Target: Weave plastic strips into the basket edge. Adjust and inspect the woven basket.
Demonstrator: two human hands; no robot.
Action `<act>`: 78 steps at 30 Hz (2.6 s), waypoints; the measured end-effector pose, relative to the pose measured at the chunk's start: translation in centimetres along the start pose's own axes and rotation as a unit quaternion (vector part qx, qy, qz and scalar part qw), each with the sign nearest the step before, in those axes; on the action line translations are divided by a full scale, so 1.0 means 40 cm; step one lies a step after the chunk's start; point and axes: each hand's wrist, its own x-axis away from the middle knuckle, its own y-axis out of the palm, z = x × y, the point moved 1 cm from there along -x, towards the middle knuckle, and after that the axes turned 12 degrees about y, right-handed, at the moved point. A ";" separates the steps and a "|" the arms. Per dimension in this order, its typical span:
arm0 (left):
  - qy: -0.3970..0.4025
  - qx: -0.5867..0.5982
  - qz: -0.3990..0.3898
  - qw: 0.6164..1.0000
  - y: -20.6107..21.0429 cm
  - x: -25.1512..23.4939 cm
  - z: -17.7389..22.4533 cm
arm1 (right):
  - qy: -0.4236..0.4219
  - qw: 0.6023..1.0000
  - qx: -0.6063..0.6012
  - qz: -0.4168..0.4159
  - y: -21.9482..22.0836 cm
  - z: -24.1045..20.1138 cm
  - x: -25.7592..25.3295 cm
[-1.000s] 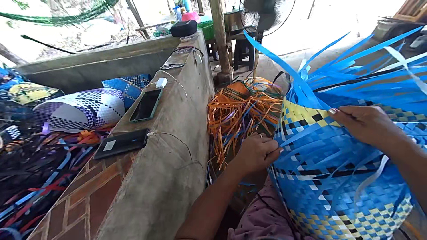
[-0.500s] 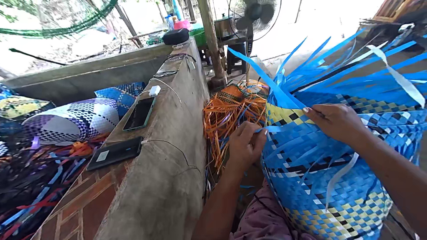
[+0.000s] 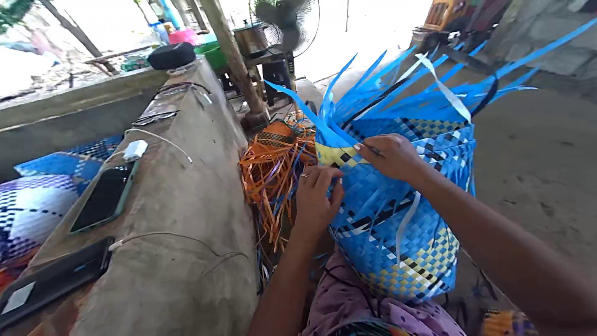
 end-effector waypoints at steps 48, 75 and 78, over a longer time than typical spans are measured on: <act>0.089 0.194 0.062 0.975 0.098 0.009 0.168 | 0.047 0.992 -0.040 -0.114 -0.002 0.013 -0.025; 0.035 0.195 -0.104 0.975 0.015 -0.144 -0.021 | 0.162 0.889 -0.058 -0.425 -0.040 -0.024 -0.110; 0.071 0.144 -0.151 0.975 0.008 -0.176 -0.030 | 0.168 0.888 -0.071 -0.422 -0.029 -0.024 -0.112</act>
